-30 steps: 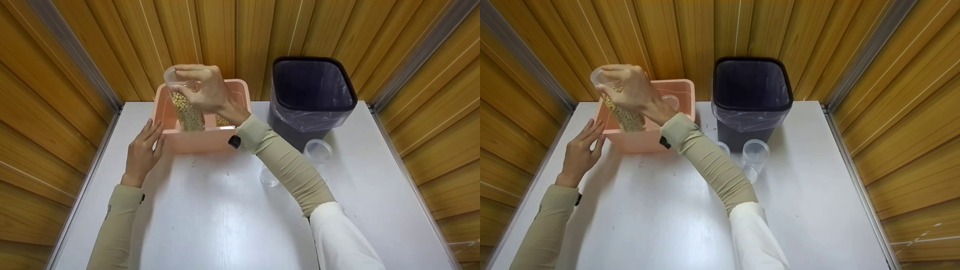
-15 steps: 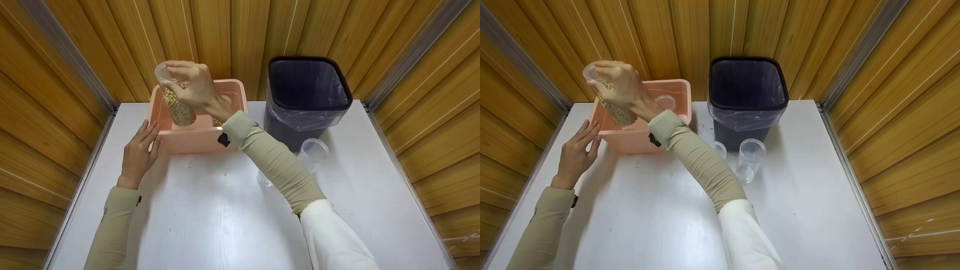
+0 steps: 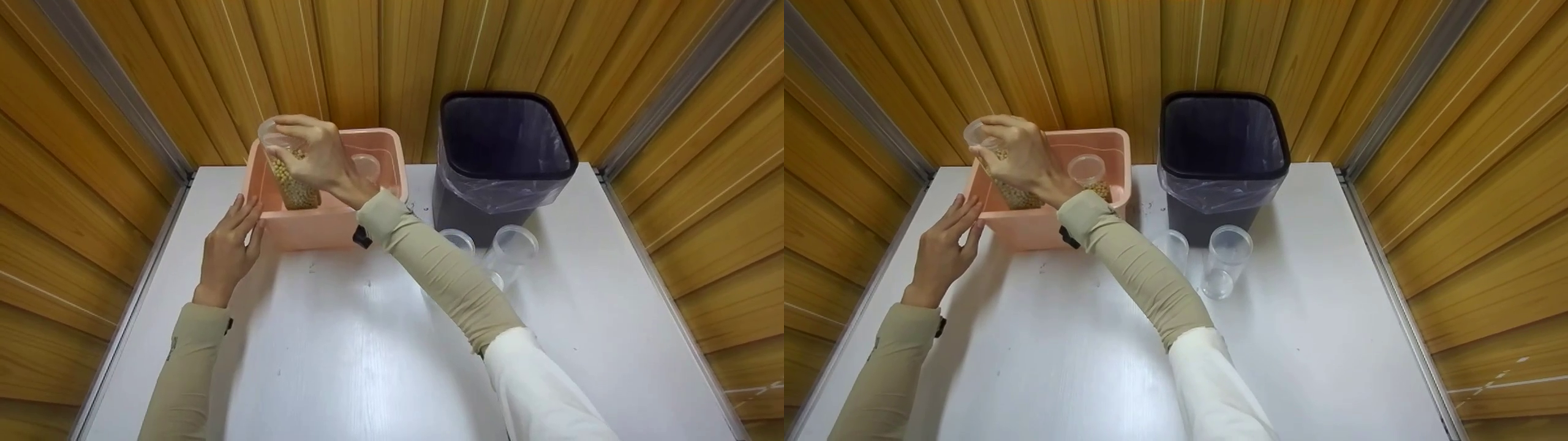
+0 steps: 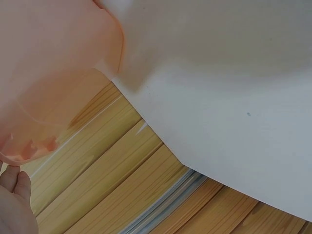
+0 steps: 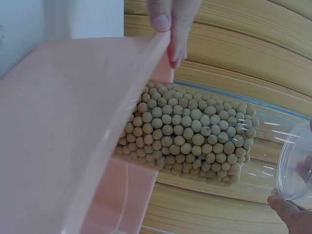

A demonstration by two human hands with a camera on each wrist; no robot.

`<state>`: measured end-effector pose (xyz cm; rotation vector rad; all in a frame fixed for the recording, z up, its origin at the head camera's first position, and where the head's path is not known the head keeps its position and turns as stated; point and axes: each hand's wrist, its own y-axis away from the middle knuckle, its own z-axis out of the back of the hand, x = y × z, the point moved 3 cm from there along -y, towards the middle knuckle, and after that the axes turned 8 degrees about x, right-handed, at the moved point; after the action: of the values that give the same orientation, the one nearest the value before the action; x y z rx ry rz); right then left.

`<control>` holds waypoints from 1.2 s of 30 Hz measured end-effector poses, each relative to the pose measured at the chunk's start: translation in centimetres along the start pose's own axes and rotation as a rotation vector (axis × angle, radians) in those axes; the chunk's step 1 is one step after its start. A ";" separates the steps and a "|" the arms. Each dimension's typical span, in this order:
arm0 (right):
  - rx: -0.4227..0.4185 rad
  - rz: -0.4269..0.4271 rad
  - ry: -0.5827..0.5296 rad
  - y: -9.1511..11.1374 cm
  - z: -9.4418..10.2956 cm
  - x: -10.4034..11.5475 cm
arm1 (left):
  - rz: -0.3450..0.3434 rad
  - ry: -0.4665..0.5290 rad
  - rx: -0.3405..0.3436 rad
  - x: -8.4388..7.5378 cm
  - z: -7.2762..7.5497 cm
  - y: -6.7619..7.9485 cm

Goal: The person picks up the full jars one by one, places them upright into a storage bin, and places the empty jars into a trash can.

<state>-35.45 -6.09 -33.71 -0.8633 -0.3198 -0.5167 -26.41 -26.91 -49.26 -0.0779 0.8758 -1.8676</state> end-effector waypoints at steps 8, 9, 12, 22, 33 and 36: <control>0.018 -0.016 -0.011 1.1 -1.3 -1.6 | 0.012 -0.017 0.016 0.1 -0.1 0.0; 0.015 -0.017 -0.012 1.2 -1.4 -1.8 | 0.014 -0.022 0.018 0.1 -0.1 0.0; 0.013 -0.018 -0.008 1.5 -1.8 -2.4 | 0.019 -0.027 0.018 0.1 -0.1 0.1; 0.075 -0.071 0.036 2.0 -2.5 -3.7 | 0.021 -0.027 0.016 0.1 -0.2 0.1; 0.129 -0.142 0.032 2.6 -3.1 -4.7 | 0.026 -0.024 0.024 -0.1 -0.1 0.0; 0.146 -0.143 0.045 2.7 -3.2 -4.8 | 0.027 -0.028 0.018 -0.1 -0.1 0.0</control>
<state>-37.78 -5.68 -39.60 -0.6897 -0.3749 -0.6372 -26.42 -26.83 -49.29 -0.0804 0.8373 -1.8450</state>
